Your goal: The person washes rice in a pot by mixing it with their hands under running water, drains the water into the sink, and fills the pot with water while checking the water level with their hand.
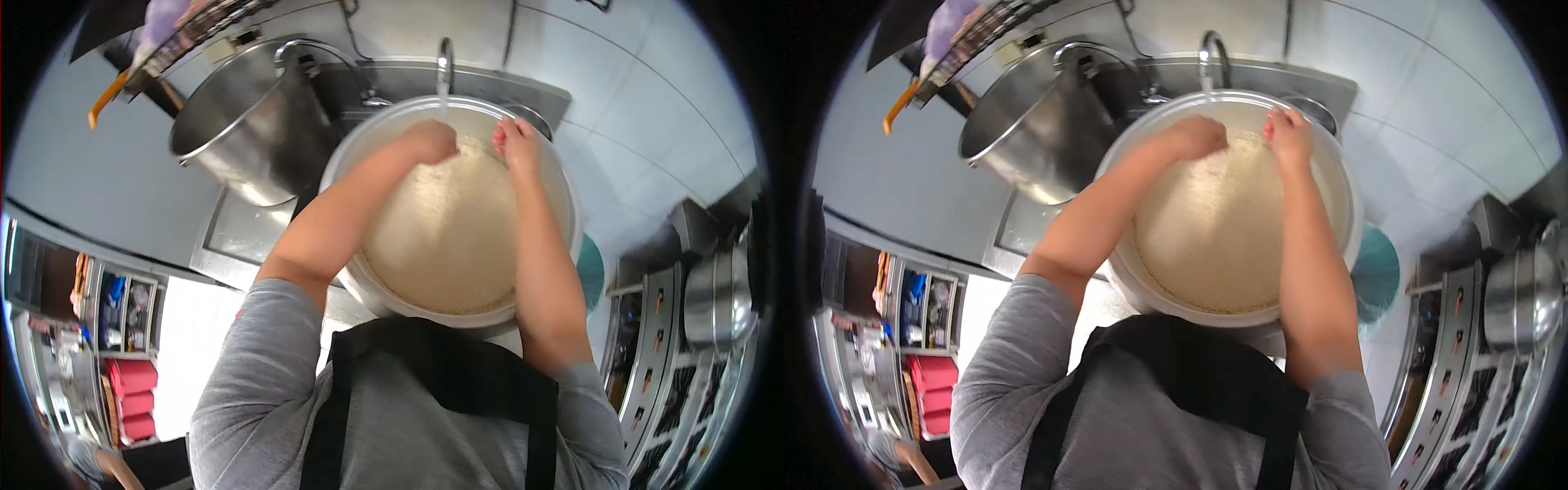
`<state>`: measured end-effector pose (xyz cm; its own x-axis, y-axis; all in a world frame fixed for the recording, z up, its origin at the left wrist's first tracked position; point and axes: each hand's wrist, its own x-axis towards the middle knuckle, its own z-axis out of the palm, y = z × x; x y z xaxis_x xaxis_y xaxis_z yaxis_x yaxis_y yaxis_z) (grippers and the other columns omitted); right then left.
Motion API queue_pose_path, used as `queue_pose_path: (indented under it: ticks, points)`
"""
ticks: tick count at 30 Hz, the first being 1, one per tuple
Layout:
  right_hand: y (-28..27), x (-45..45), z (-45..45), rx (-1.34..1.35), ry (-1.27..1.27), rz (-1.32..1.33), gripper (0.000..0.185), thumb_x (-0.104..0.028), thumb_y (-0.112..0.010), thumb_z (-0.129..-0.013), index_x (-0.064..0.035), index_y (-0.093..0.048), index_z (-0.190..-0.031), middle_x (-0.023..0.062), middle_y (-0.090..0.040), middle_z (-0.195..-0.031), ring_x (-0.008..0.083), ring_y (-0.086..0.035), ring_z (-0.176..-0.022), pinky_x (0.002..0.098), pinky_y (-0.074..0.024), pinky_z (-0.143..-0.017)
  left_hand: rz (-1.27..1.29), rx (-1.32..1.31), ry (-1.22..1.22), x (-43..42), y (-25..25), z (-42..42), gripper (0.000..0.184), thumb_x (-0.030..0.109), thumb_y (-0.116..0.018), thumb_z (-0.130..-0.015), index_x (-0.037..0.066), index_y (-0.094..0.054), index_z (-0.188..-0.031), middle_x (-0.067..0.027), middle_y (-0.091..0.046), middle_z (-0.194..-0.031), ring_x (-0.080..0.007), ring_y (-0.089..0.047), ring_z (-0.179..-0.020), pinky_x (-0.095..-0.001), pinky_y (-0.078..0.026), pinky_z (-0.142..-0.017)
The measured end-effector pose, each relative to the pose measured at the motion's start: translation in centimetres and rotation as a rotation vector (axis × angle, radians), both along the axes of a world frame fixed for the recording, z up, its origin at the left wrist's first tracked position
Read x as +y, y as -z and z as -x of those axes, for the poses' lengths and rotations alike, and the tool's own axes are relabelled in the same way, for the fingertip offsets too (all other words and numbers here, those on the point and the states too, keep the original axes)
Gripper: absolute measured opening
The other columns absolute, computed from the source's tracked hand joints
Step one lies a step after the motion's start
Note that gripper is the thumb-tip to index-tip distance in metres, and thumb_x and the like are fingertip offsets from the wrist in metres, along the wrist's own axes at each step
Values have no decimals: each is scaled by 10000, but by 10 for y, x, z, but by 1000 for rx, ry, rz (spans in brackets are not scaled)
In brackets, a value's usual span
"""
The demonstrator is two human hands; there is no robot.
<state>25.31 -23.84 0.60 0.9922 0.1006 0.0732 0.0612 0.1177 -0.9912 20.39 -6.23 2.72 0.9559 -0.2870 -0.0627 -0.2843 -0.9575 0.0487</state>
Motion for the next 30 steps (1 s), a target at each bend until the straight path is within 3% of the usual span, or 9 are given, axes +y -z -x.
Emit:
queue_pose_path:
  ticks: [3,10,12,17,23,25,27,29,30]
  points:
    - [9,6,2,10,-60,108,162,-172,-563,-866,-27,-601,-804,27,-567,-637,103,-517,-512,241,-417,-457,-23,234,36,1,-43,52,211,272,-587,-818,139,-634,-975,-94,-614,-1000,-301,-553,-999,-448,-425,-866]
    - [38,19,10,-35,-263,204,176,-186,-558,-879,-23,-599,-828,37,-566,-632,116,-506,-489,262,-422,-442,161,-544,-485,56,-4,46,390,239,-660,-748,164,-569,-1120,-81,-542,-1147,-278,-427,-1182,-427,-364,-957]
    - [39,20,12,76,-395,244,150,-167,-499,-909,-45,-585,-921,29,-577,-732,122,-541,-613,268,-459,-560,231,-459,-731,71,3,42,468,323,-636,-767,174,-522,-1196,-112,-558,-1145,-318,-479,-1131,-441,-395,-928]
    - [42,43,27,613,-429,-317,181,-147,-486,-897,14,-547,-951,109,-591,-882,221,-582,-789,335,-510,-712,497,-97,-890,104,-11,50,474,420,-569,-812,70,-567,-1132,-155,-615,-1081,-330,-572,-1032,-454,-437,-875]
    - [52,80,-23,692,-439,-571,169,-137,-467,-900,13,-543,-920,124,-593,-887,247,-587,-805,362,-511,-733,613,-114,-922,112,-7,53,454,412,-562,-808,61,-592,-1095,-169,-610,-1097,-324,-573,-1041,-415,-457,-875]
    - [43,84,-39,587,-757,-320,191,-194,-481,-891,-31,-572,-857,98,-608,-792,237,-593,-720,341,-505,-668,620,-123,-925,110,0,52,450,404,-567,-801,55,-600,-1083,-174,-608,-1097,-323,-574,-1039,-412,-461,-874]
    - [51,98,-47,170,-468,365,233,-275,-523,-866,-59,-593,-814,64,-610,-701,201,-585,-636,304,-483,-602,602,-140,-913,113,7,48,417,384,-571,-793,60,-626,-1048,-184,-608,-1086,-321,-577,-1032,-407,-464,-872]
    - [78,99,-65,-386,-531,1052,283,-325,-541,-867,-82,-640,-972,33,-621,-778,175,-560,-627,314,-425,-545,614,-157,-894,117,13,44,360,347,-568,-787,71,-656,-1001,-185,-610,-1077,-318,-581,-1025,-401,-469,-868]
    - [106,103,-66,-236,-640,1042,384,-387,-512,-872,-93,-623,-1093,82,-631,-996,241,-594,-851,349,-469,-707,603,-115,-899,115,9,45,366,342,-565,-791,70,-650,-1021,-171,-612,-1082,-315,-579,-1029,-402,-465,-873]
